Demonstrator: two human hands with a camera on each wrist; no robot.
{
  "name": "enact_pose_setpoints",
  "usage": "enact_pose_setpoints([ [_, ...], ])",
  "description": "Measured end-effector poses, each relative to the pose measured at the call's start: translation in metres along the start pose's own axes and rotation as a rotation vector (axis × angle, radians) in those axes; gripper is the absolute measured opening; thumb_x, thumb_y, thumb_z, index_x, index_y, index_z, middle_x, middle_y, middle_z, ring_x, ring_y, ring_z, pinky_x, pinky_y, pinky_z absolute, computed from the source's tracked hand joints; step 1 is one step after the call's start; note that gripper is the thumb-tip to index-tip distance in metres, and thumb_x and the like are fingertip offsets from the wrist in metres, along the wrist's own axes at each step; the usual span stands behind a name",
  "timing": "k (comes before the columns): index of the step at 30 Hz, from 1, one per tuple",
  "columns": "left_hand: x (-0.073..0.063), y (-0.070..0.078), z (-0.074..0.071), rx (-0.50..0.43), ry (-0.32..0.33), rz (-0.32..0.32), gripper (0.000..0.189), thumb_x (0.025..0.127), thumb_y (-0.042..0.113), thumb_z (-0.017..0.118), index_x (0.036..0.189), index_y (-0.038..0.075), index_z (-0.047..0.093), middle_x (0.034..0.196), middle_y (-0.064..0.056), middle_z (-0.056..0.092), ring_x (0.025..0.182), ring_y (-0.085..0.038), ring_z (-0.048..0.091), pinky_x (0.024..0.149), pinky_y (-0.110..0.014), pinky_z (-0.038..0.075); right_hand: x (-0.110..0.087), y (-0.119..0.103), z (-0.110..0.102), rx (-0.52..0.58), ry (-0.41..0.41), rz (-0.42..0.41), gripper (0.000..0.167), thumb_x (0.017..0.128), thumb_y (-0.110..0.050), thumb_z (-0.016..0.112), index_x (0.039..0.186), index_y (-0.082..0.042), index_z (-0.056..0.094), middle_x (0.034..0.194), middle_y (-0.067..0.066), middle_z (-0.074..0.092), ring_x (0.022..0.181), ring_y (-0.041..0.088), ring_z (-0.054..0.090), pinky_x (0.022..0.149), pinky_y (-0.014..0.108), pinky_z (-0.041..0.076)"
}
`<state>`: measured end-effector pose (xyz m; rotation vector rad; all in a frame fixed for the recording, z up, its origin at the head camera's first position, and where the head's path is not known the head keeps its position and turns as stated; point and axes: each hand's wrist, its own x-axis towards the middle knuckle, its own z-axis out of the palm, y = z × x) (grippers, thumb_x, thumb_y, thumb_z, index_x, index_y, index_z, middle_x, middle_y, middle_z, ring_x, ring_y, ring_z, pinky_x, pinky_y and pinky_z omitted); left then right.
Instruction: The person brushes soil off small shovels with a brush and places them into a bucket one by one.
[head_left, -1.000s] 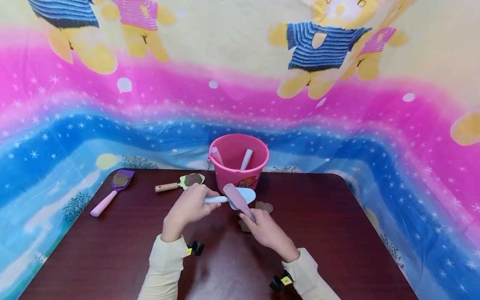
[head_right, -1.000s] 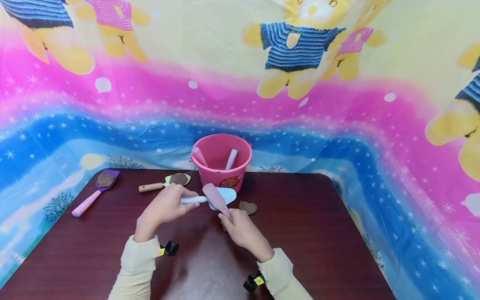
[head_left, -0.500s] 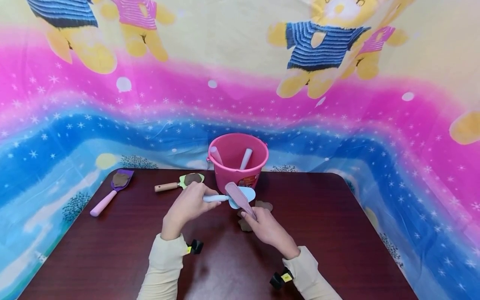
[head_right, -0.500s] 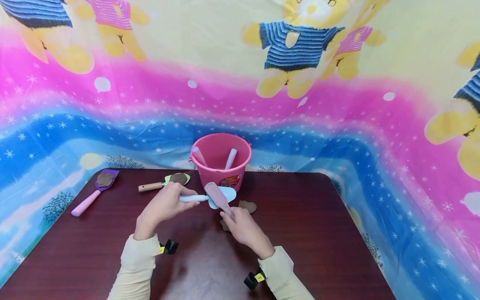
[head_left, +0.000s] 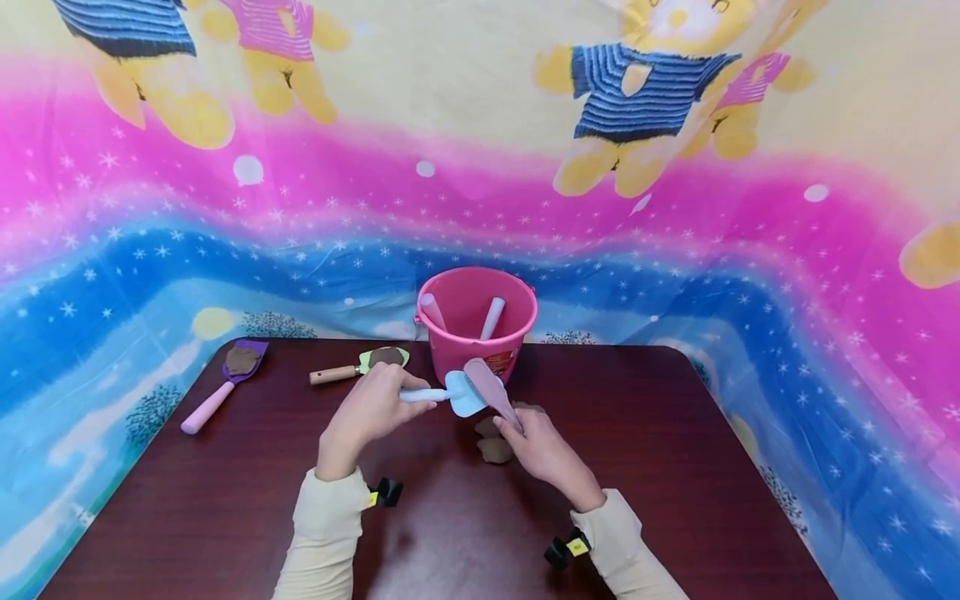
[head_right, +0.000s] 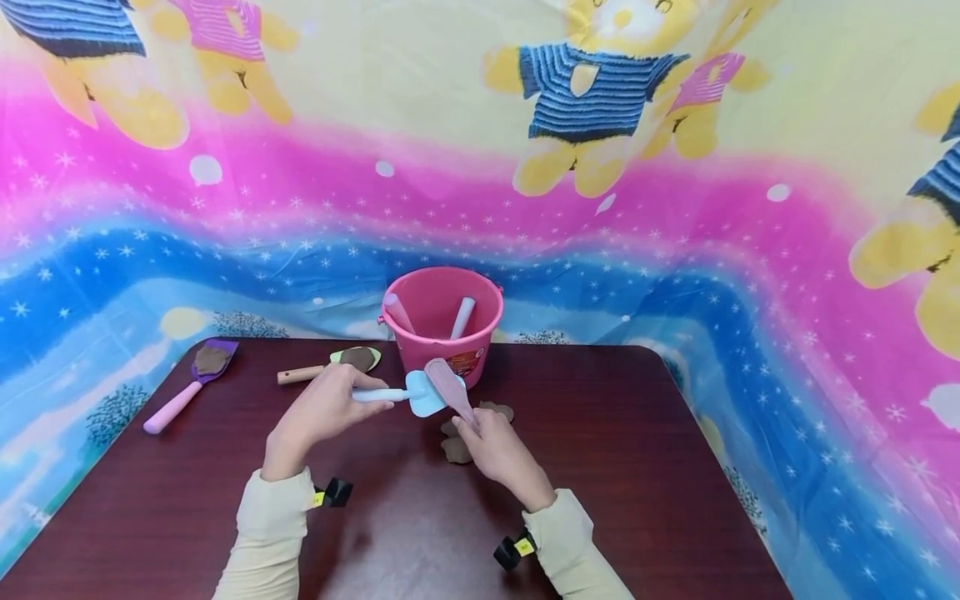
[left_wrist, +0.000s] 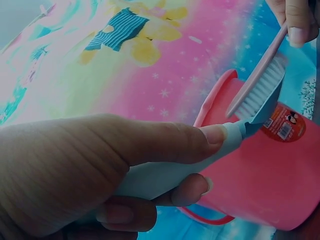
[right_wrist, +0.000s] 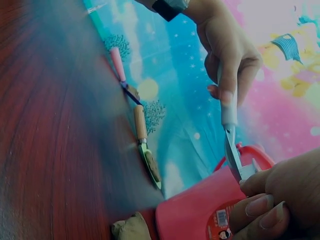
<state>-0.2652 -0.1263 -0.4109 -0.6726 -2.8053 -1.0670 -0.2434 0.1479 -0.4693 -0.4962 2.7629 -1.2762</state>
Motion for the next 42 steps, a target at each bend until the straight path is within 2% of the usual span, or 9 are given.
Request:
enact_pose_setpoints([
  [6,-0.002,-0.003,-0.004,0.004,0.003,-0.008,0.019,0.082,0.019,0.086,0.098,0.009,0.082,0.075,0.005,0.073,0.059,-0.013,0.052,0.053,-0.028,0.048,0.0,0.005,-0.004,0.01,0.016,0.072,0.031,0.106,-0.022,0.056,0.079,-0.007,0.052,0.059,-0.001,0.036,0.05,0.012,0.033,0.047,0.023,0.03],
  [13,-0.003,-0.005,-0.008,-0.013,-0.001,-0.005,0.015,0.084,0.017,0.084,0.097,0.009,0.082,0.079,0.004,0.075,0.057,-0.01,0.054,0.056,-0.028,0.047,0.002,0.011,-0.014,-0.016,0.062,0.106,0.036,0.106,-0.023,0.055,0.074,-0.008,0.05,0.058,-0.002,0.036,0.049,0.013,0.03,0.046,0.025,0.028],
  [18,-0.005,-0.007,-0.011,-0.046,-0.02,-0.039,0.016,0.085,0.016,0.083,0.1,0.01,0.082,0.082,0.004,0.075,0.06,-0.011,0.057,0.06,-0.029,0.05,0.002,0.013,-0.019,-0.004,0.059,0.114,0.036,0.107,-0.024,0.054,0.074,-0.009,0.051,0.058,-0.002,0.037,0.049,0.013,0.029,0.046,0.025,0.026],
  [25,-0.004,-0.008,-0.01,-0.055,-0.021,-0.033,0.018,0.085,0.017,0.084,0.1,0.008,0.082,0.083,0.002,0.076,0.061,-0.011,0.058,0.06,-0.028,0.051,-0.002,0.004,-0.018,0.006,0.07,0.082,0.035,0.106,-0.024,0.055,0.076,-0.008,0.052,0.058,-0.002,0.037,0.048,0.012,0.03,0.044,0.025,0.027],
  [30,-0.003,-0.006,-0.008,-0.038,-0.013,-0.016,0.02,0.083,0.018,0.085,0.1,0.008,0.082,0.079,0.003,0.075,0.059,-0.012,0.055,0.056,-0.027,0.05,-0.005,-0.005,-0.012,0.016,0.045,0.052,0.031,0.105,-0.025,0.057,0.079,-0.008,0.055,0.057,-0.002,0.038,0.047,0.01,0.032,0.044,0.024,0.029],
  [37,0.0,-0.002,-0.002,-0.036,-0.021,0.01,0.018,0.083,0.019,0.085,0.099,0.01,0.082,0.073,0.008,0.072,0.057,-0.012,0.052,0.054,-0.027,0.048,-0.006,-0.012,-0.002,-0.019,0.035,-0.056,0.027,0.104,-0.023,0.06,0.081,-0.009,0.058,0.066,-0.001,0.044,0.052,0.007,0.038,0.047,0.022,0.034],
  [42,0.001,0.0,0.001,-0.024,-0.01,0.034,0.018,0.083,0.02,0.085,0.099,0.011,0.082,0.077,0.007,0.074,0.059,-0.01,0.056,0.057,-0.027,0.05,-0.008,-0.014,0.005,0.008,-0.002,-0.076,0.019,0.104,-0.024,0.06,0.092,-0.011,0.066,0.062,-0.003,0.044,0.05,0.005,0.036,0.045,0.022,0.032],
])
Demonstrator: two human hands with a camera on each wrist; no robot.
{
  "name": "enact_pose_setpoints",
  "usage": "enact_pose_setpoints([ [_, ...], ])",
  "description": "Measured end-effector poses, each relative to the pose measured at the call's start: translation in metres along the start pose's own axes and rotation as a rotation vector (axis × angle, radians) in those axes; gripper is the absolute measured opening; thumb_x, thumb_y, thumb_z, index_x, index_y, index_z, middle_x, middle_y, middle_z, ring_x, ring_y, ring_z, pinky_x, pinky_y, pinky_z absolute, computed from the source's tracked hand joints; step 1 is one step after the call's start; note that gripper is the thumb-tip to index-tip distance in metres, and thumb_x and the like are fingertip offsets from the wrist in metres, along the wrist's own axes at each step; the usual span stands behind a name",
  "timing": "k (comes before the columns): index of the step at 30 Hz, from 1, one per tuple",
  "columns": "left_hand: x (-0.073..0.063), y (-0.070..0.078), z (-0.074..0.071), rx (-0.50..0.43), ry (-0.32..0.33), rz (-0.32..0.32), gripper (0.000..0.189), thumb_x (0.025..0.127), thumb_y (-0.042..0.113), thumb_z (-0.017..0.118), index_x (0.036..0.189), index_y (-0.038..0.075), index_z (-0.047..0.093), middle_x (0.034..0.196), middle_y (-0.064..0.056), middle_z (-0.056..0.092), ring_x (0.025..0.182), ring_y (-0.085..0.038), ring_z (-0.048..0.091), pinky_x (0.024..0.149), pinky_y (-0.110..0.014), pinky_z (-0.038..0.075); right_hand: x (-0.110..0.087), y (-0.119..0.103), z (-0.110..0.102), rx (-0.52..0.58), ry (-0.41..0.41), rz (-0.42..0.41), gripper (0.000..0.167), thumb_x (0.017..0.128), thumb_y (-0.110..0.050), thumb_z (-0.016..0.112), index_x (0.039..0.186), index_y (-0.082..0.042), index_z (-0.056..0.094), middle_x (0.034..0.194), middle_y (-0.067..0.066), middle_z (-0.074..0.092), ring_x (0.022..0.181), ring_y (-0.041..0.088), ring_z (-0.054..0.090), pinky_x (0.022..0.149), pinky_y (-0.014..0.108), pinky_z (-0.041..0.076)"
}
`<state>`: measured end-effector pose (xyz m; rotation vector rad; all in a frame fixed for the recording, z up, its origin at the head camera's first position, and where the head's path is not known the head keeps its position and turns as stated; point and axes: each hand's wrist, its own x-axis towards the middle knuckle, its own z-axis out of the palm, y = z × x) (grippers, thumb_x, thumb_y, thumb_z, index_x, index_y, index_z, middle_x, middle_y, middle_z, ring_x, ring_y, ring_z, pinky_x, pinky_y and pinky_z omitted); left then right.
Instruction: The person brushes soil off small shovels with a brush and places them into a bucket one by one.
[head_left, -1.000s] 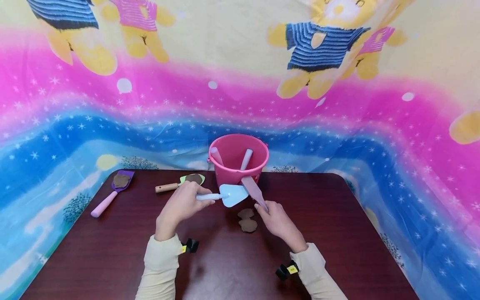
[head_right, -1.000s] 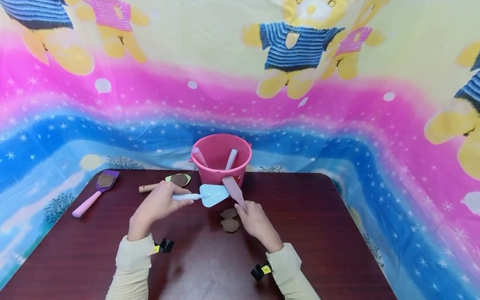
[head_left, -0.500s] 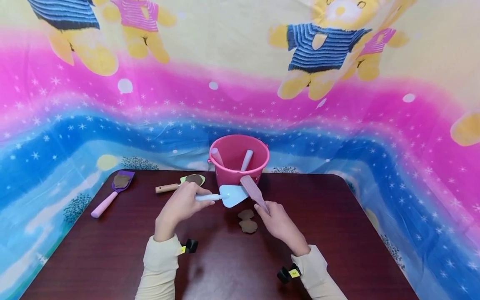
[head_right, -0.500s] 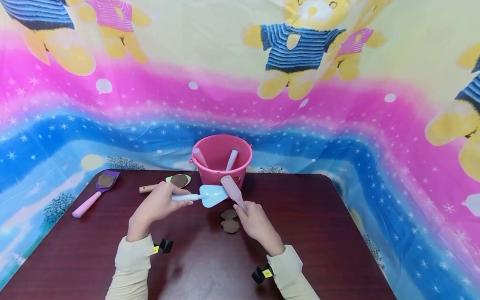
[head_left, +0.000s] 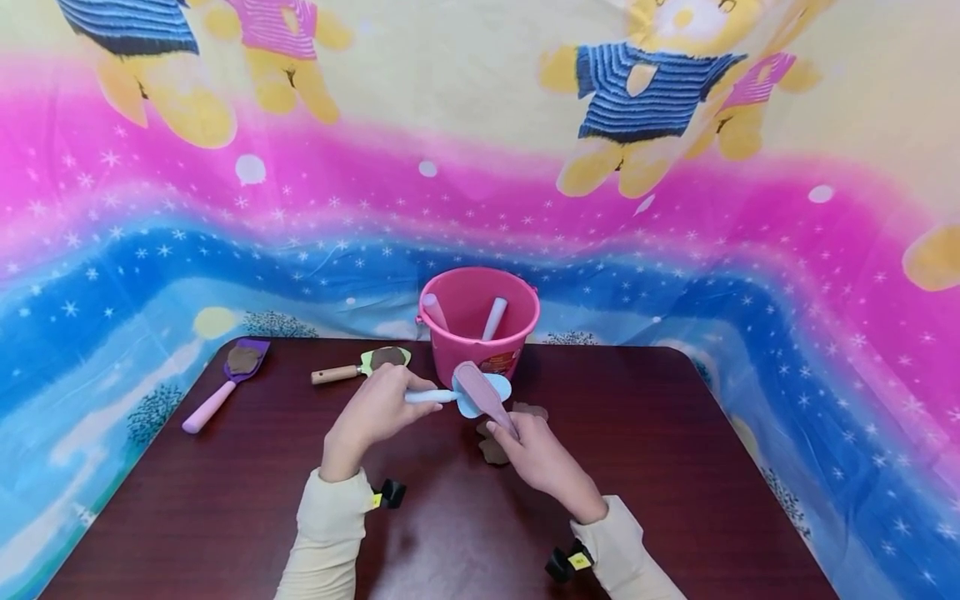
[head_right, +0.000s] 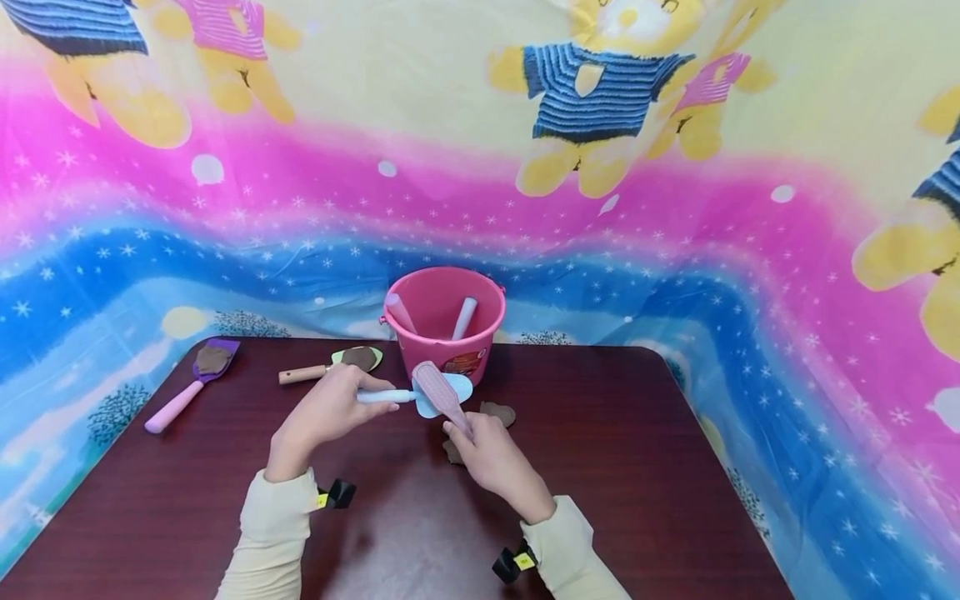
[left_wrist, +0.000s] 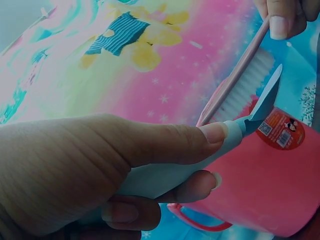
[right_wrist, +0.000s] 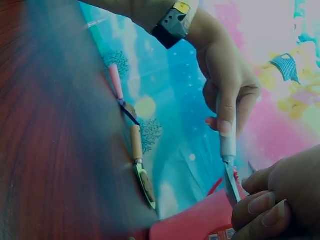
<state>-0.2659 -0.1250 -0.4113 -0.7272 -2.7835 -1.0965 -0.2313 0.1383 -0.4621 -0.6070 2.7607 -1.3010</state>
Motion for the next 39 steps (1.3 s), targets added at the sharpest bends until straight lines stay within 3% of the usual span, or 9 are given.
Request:
enact_pose_setpoints([
  [7,0.001,0.002,0.0,0.014,0.009,-0.001,0.021,0.082,0.02,0.087,0.101,0.012,0.083,0.081,0.006,0.076,0.066,-0.009,0.058,0.06,-0.027,0.052,0.001,-0.001,0.005,0.039,-0.063,0.024,0.023,0.105,-0.024,0.058,0.088,-0.01,0.062,0.056,-0.006,0.039,0.046,0.006,0.032,0.044,0.022,0.029],
  [14,0.001,0.001,0.0,0.04,0.013,0.006,0.019,0.082,0.019,0.087,0.099,0.012,0.083,0.076,0.008,0.074,0.061,-0.01,0.055,0.056,-0.027,0.049,0.002,0.006,0.005,0.031,-0.08,0.059,0.026,0.106,-0.027,0.056,0.103,-0.003,0.065,0.059,-0.004,0.04,0.047,0.007,0.033,0.044,0.021,0.03],
  [18,0.001,0.0,-0.001,0.049,0.005,0.004,0.019,0.082,0.02,0.086,0.099,0.013,0.083,0.073,0.01,0.072,0.059,-0.011,0.053,0.055,-0.027,0.047,0.004,0.011,0.004,0.01,-0.065,0.075,0.029,0.105,-0.03,0.056,0.097,-0.003,0.062,0.059,-0.003,0.041,0.047,0.007,0.034,0.044,0.022,0.031],
  [24,-0.001,-0.002,-0.005,0.04,0.011,-0.025,0.021,0.082,0.017,0.086,0.101,0.009,0.082,0.076,0.006,0.073,0.061,-0.012,0.053,0.055,-0.027,0.048,0.008,0.017,0.001,-0.022,-0.008,0.073,0.026,0.104,-0.02,0.059,0.081,-0.008,0.054,0.067,0.001,0.045,0.049,0.009,0.037,0.045,0.022,0.032],
  [30,-0.003,-0.004,-0.009,0.062,0.021,-0.009,0.022,0.082,0.017,0.086,0.101,0.007,0.082,0.077,0.003,0.074,0.059,-0.012,0.052,0.055,-0.027,0.046,0.011,0.023,-0.001,-0.005,0.0,0.061,0.027,0.105,-0.021,0.056,0.082,-0.009,0.054,0.068,0.002,0.045,0.051,0.009,0.038,0.046,0.023,0.033],
  [39,-0.007,-0.009,-0.015,0.069,0.029,-0.021,0.021,0.083,0.016,0.085,0.102,0.008,0.082,0.082,0.002,0.076,0.056,-0.009,0.052,0.055,-0.027,0.044,0.01,0.03,-0.014,0.009,-0.025,0.148,0.032,0.106,-0.027,0.055,0.081,-0.007,0.054,0.057,-0.003,0.039,0.048,0.011,0.034,0.046,0.024,0.03],
])
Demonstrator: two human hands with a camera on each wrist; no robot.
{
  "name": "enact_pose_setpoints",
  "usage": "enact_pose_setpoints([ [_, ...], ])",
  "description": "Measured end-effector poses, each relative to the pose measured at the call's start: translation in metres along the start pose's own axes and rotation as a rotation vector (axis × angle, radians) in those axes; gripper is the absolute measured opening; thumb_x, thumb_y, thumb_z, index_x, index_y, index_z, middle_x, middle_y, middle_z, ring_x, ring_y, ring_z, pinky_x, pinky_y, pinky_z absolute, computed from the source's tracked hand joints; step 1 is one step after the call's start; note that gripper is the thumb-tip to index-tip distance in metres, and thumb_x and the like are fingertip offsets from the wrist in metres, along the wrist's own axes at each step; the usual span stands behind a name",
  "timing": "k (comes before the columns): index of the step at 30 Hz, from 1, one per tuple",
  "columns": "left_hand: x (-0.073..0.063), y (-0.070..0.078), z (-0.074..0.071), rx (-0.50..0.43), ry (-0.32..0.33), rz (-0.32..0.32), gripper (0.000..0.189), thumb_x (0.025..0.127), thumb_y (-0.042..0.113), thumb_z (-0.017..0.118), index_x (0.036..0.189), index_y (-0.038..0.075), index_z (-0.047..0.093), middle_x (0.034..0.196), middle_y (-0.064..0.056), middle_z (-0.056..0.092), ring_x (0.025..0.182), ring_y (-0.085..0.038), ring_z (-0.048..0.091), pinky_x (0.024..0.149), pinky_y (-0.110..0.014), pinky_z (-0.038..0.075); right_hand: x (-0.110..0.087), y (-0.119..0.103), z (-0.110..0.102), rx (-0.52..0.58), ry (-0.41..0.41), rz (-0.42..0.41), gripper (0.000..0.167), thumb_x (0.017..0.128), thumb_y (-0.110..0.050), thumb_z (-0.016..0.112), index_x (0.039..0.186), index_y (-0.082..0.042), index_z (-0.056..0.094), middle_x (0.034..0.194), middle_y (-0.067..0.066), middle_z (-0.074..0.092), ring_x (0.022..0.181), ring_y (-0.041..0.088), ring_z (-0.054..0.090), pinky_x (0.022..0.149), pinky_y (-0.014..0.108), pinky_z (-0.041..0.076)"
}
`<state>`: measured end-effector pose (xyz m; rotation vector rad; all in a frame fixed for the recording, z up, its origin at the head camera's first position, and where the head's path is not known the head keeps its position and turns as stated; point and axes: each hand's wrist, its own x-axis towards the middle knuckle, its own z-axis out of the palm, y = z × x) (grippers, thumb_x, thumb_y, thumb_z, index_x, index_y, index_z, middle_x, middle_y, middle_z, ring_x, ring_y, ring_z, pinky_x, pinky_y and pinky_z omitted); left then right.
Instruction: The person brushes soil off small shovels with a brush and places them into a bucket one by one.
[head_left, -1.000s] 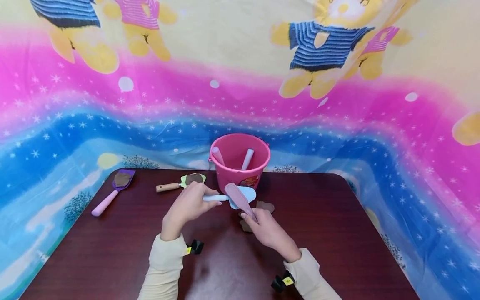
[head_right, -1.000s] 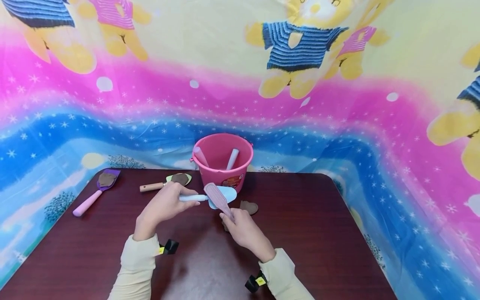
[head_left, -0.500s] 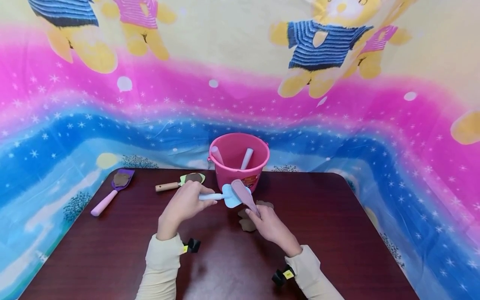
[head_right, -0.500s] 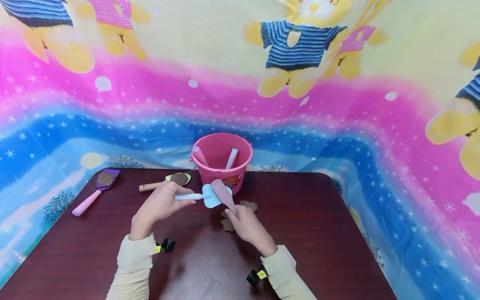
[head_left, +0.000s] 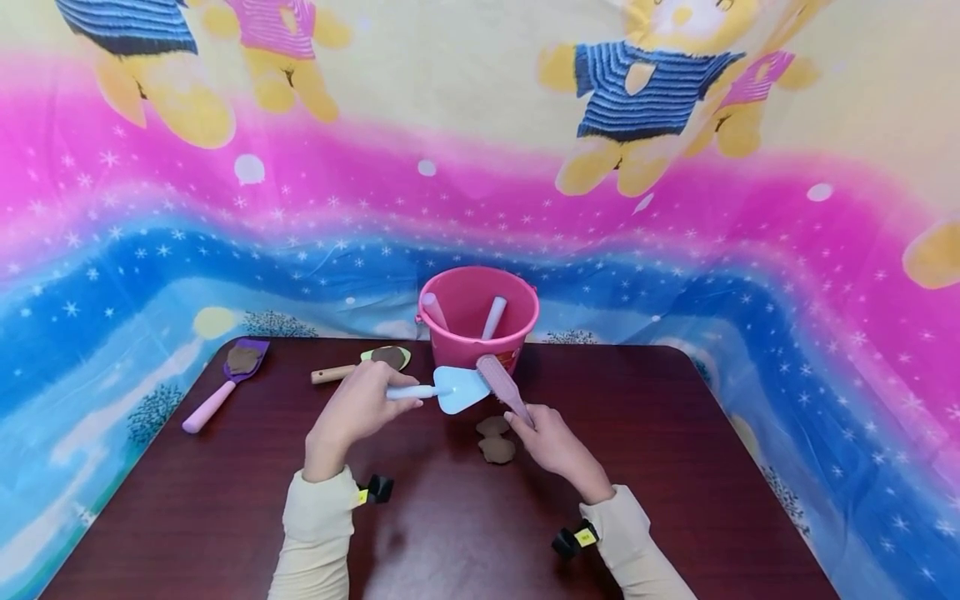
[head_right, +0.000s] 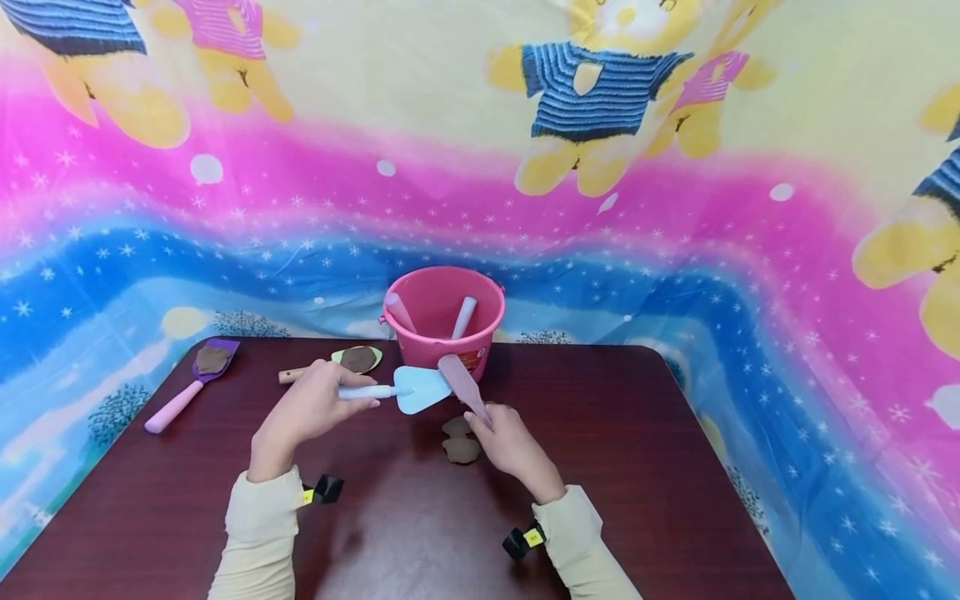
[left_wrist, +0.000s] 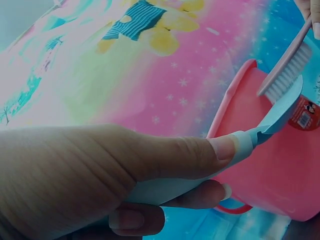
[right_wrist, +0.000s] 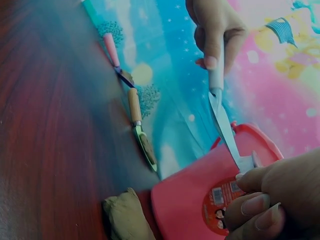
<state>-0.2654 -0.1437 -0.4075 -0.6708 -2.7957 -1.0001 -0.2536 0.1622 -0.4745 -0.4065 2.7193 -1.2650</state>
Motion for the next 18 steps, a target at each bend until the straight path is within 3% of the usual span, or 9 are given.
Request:
enact_pose_setpoints([
  [5,-0.002,-0.001,-0.004,-0.023,-0.004,-0.006,0.022,0.084,0.016,0.084,0.103,0.007,0.081,0.083,0.001,0.076,0.056,-0.009,0.052,0.055,-0.027,0.044,0.001,0.004,-0.008,0.004,0.008,0.023,0.037,0.107,-0.028,0.053,0.077,-0.006,0.053,0.055,-0.003,0.038,0.046,0.011,0.033,0.044,0.024,0.028],
  [12,-0.007,-0.001,-0.01,-0.129,-0.006,0.02,0.024,0.084,0.017,0.084,0.107,0.009,0.081,0.089,0.001,0.077,0.067,-0.009,0.061,0.061,-0.027,0.051,0.002,0.01,-0.014,0.016,-0.007,0.04,0.035,0.106,-0.029,0.054,0.083,-0.003,0.057,0.056,-0.002,0.037,0.045,0.012,0.03,0.043,0.025,0.026],
  [18,-0.01,0.002,-0.013,-0.139,0.019,0.037,0.024,0.085,0.018,0.084,0.107,0.01,0.081,0.088,0.004,0.077,0.071,-0.007,0.065,0.068,-0.029,0.054,0.001,0.013,-0.019,0.007,-0.031,0.036,0.03,0.106,-0.029,0.056,0.088,-0.005,0.061,0.057,-0.002,0.039,0.047,0.012,0.033,0.044,0.024,0.028],
])
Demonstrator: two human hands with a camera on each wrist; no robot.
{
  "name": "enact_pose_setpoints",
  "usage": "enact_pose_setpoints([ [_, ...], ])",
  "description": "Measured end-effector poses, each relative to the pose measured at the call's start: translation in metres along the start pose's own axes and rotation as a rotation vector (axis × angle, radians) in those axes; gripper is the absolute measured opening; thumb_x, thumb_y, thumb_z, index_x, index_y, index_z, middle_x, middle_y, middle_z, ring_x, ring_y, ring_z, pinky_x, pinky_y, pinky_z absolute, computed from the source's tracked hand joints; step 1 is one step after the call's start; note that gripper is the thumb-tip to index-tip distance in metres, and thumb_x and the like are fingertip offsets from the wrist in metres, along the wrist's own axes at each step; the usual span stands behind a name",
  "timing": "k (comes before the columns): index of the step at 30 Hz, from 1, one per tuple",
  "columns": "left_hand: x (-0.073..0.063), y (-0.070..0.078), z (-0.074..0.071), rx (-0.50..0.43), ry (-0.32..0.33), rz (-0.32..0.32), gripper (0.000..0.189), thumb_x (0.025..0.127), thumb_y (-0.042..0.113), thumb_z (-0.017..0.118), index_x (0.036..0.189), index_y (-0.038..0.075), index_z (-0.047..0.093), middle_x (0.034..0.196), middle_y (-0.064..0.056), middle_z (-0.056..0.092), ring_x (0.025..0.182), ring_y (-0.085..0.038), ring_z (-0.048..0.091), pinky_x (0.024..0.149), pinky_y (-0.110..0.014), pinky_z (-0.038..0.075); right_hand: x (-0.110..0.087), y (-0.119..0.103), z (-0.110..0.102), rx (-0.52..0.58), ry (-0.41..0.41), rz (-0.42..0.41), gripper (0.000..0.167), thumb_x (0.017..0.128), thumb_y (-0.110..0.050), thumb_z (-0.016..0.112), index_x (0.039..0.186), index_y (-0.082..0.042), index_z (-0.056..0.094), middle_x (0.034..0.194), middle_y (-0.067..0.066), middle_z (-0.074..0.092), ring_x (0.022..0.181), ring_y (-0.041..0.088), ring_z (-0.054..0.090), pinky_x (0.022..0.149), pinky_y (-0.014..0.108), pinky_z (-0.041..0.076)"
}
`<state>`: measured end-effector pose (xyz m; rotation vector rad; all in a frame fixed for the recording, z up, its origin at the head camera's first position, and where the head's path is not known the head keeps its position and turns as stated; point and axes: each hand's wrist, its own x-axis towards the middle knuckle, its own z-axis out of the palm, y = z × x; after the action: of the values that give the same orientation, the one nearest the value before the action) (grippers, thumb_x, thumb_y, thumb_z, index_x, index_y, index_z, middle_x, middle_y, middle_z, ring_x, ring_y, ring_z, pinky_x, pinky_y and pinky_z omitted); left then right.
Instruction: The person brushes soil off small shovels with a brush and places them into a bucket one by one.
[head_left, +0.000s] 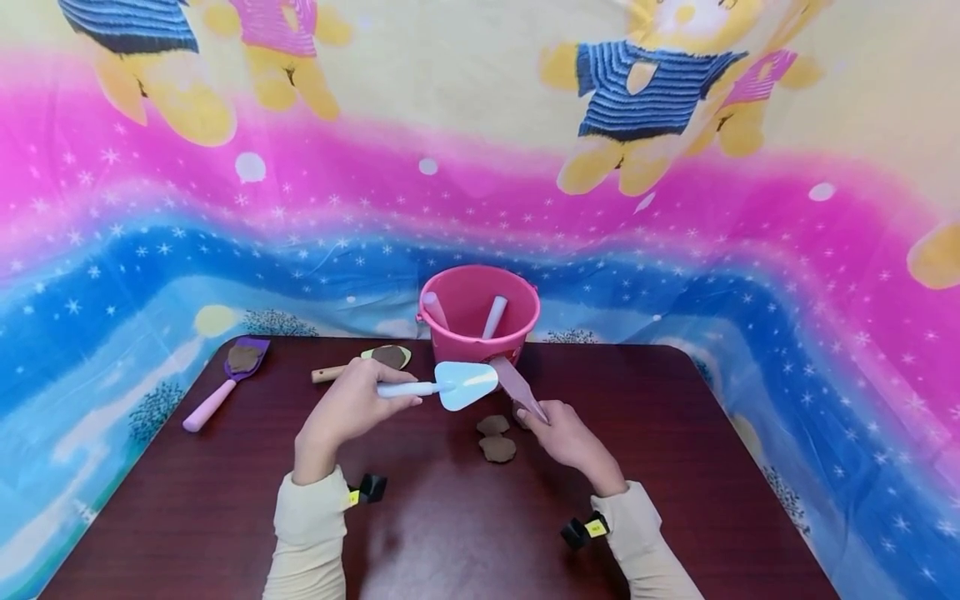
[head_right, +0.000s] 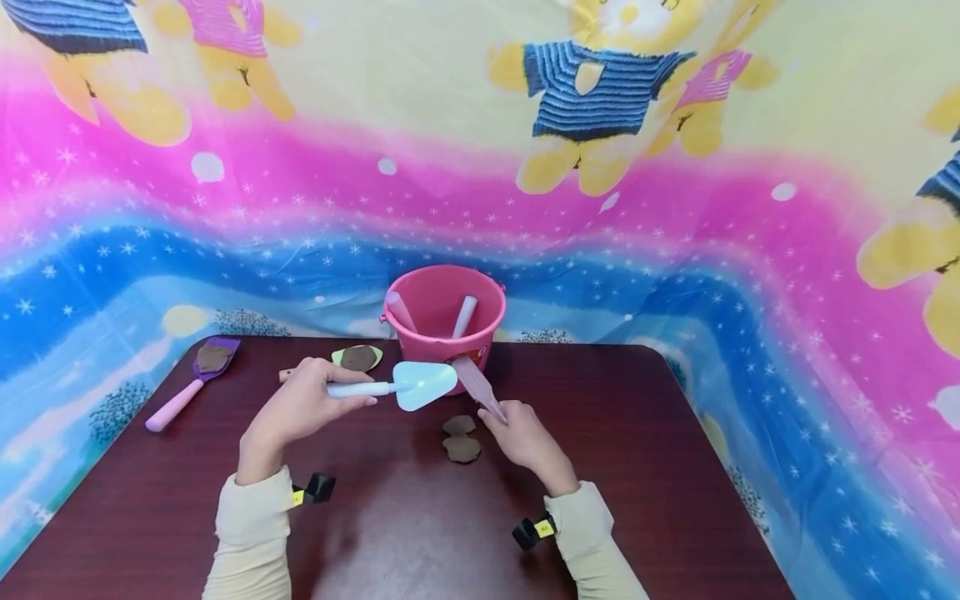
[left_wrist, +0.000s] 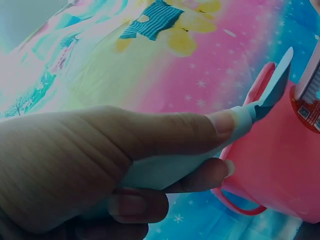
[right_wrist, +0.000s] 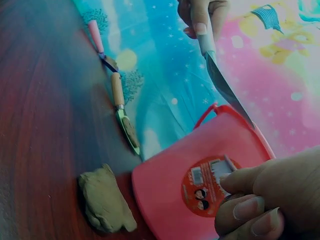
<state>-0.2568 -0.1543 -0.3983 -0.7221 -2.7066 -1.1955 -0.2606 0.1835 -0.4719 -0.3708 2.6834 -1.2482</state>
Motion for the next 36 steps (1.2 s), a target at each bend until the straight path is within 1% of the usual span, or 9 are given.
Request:
enact_pose_setpoints([
  [4,0.002,0.003,0.002,0.036,0.058,-0.001,0.027,0.084,0.02,0.085,0.108,0.011,0.081,0.082,0.007,0.074,0.073,-0.009,0.064,0.075,-0.038,0.053,-0.002,0.004,-0.007,-0.028,-0.031,0.007,0.029,0.105,-0.029,0.057,0.087,-0.006,0.061,0.057,-0.001,0.04,0.047,0.013,0.034,0.044,0.025,0.03],
  [6,0.004,0.006,0.004,0.063,0.103,0.008,0.028,0.083,0.021,0.085,0.109,0.011,0.08,0.081,0.006,0.073,0.073,-0.01,0.063,0.082,-0.048,0.048,-0.003,0.007,-0.011,-0.05,-0.042,0.021,0.031,0.105,-0.029,0.057,0.083,-0.007,0.06,0.057,-0.001,0.04,0.047,0.013,0.034,0.045,0.026,0.03],
  [8,0.006,0.01,0.006,0.056,0.136,0.008,0.028,0.083,0.021,0.085,0.109,0.01,0.08,0.083,0.004,0.073,0.073,-0.012,0.063,0.081,-0.051,0.047,-0.004,0.009,-0.014,-0.072,-0.052,0.038,0.033,0.105,-0.029,0.057,0.08,-0.007,0.06,0.057,-0.001,0.039,0.047,0.013,0.033,0.045,0.026,0.03],
  [11,0.011,0.015,0.011,0.045,0.188,0.008,0.028,0.084,0.022,0.085,0.108,0.01,0.08,0.09,0.001,0.075,0.07,-0.013,0.062,0.077,-0.045,0.05,-0.004,0.012,-0.018,-0.1,-0.064,0.065,0.037,0.105,-0.029,0.057,0.077,-0.004,0.06,0.056,-0.002,0.039,0.048,0.013,0.033,0.046,0.026,0.03],
  [13,0.016,0.018,0.014,0.039,0.216,0.006,0.028,0.084,0.022,0.085,0.109,0.009,0.08,0.09,-0.001,0.075,0.068,-0.014,0.061,0.066,-0.036,0.052,-0.004,0.013,-0.019,-0.108,-0.068,0.075,0.039,0.105,-0.029,0.057,0.077,-0.002,0.061,0.056,-0.002,0.038,0.048,0.012,0.033,0.047,0.026,0.03],
  [15,0.021,0.02,0.015,0.067,0.247,0.009,0.029,0.084,0.022,0.085,0.109,0.009,0.079,0.088,-0.002,0.075,0.066,-0.015,0.06,0.064,-0.033,0.05,-0.005,0.013,-0.021,-0.116,-0.067,0.085,0.04,0.104,-0.03,0.058,0.078,0.0,0.061,0.056,-0.002,0.037,0.049,0.012,0.033,0.047,0.026,0.03],
  [23,0.051,0.028,0.013,0.166,0.318,-0.013,0.031,0.084,0.021,0.084,0.11,0.007,0.077,0.086,-0.008,0.074,0.062,-0.019,0.057,0.057,-0.033,0.048,-0.008,0.017,-0.028,-0.134,-0.046,0.129,0.036,0.103,-0.028,0.06,0.081,0.0,0.062,0.057,-0.001,0.039,0.049,0.013,0.036,0.048,0.027,0.033],
  [28,0.07,0.03,0.013,0.225,0.334,-0.073,0.026,0.086,0.021,0.082,0.106,0.004,0.078,0.08,-0.01,0.072,0.061,-0.021,0.056,0.054,-0.033,0.047,-0.008,0.018,-0.03,-0.144,-0.04,0.129,0.036,0.102,-0.028,0.061,0.08,0.0,0.062,0.057,-0.001,0.041,0.05,0.013,0.038,0.048,0.027,0.035],
  [36,0.096,0.025,0.019,0.3,0.265,-0.126,0.027,0.083,0.019,0.083,0.104,0.004,0.077,0.082,-0.011,0.071,0.07,-0.025,0.061,0.058,-0.037,0.054,-0.006,0.017,-0.029,-0.147,-0.047,0.129,0.036,0.102,-0.028,0.061,0.079,0.0,0.063,0.057,0.0,0.042,0.05,0.014,0.039,0.05,0.028,0.036],
])
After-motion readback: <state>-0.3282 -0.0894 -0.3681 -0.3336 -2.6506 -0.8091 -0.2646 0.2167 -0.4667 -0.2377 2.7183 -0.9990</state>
